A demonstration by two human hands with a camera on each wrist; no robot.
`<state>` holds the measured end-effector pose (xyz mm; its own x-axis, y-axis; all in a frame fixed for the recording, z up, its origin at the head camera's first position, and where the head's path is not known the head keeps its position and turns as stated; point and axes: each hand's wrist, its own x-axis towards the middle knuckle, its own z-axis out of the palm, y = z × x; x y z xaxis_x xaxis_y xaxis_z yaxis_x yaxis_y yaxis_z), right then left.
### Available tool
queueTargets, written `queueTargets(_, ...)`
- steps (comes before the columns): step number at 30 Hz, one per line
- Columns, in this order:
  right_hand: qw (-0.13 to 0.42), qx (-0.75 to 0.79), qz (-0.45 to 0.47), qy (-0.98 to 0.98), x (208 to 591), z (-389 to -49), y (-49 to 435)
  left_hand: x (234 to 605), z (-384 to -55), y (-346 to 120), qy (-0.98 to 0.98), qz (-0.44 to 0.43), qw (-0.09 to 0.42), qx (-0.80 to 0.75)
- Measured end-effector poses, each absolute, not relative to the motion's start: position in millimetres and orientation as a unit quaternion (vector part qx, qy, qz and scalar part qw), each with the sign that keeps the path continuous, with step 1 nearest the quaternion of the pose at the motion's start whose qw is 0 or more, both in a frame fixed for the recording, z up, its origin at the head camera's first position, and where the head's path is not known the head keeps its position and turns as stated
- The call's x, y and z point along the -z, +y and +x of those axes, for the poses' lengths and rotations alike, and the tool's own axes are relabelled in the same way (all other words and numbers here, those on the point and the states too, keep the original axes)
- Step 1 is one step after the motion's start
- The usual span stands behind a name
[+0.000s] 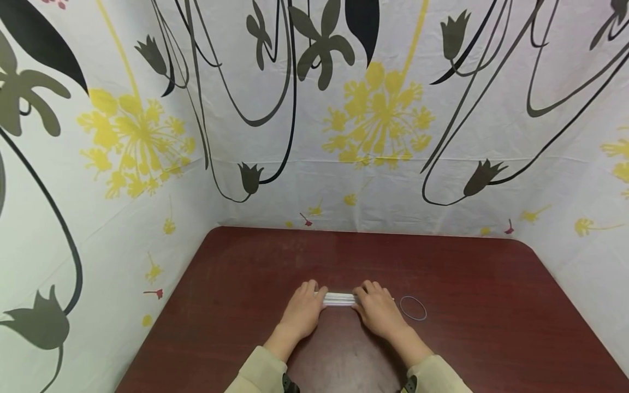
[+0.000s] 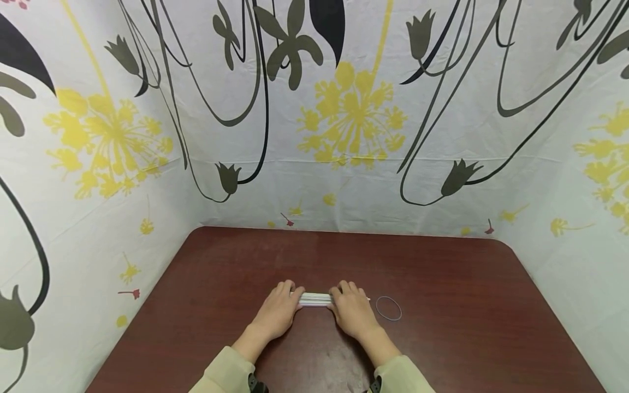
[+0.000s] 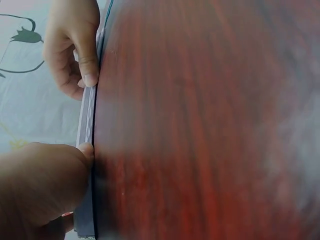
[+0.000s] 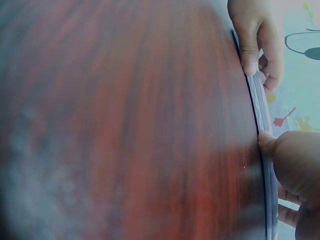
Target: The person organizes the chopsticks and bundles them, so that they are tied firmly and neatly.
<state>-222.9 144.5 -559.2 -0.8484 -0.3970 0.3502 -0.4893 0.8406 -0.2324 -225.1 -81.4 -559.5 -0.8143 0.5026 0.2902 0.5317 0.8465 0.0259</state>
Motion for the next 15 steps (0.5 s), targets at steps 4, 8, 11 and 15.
queueTargets(4, 0.145, -0.160, 0.232, -0.949, 559.5, -222.1, 143.5, 558.5, -224.6, -81.0, -0.953, -0.267, 0.138, 0.031)
queueTargets(8, 0.147, -0.161, 0.230, -0.948, 560.0, -221.4, 142.9, 559.0, -224.2, -80.4, -0.956, -0.260, 0.131, 0.025)
queueTargets(11, 0.152, -0.157, 0.233, -0.948, 560.5, -221.5, 142.3, 561.6, -224.2, -80.1, -0.957, -0.257, 0.132, 0.031)
queueTargets(15, 0.160, -0.153, 0.235, -0.946, 560.9, -221.9, 141.5, 563.5, -224.4, -80.1, -0.957, -0.255, 0.133, 0.035)
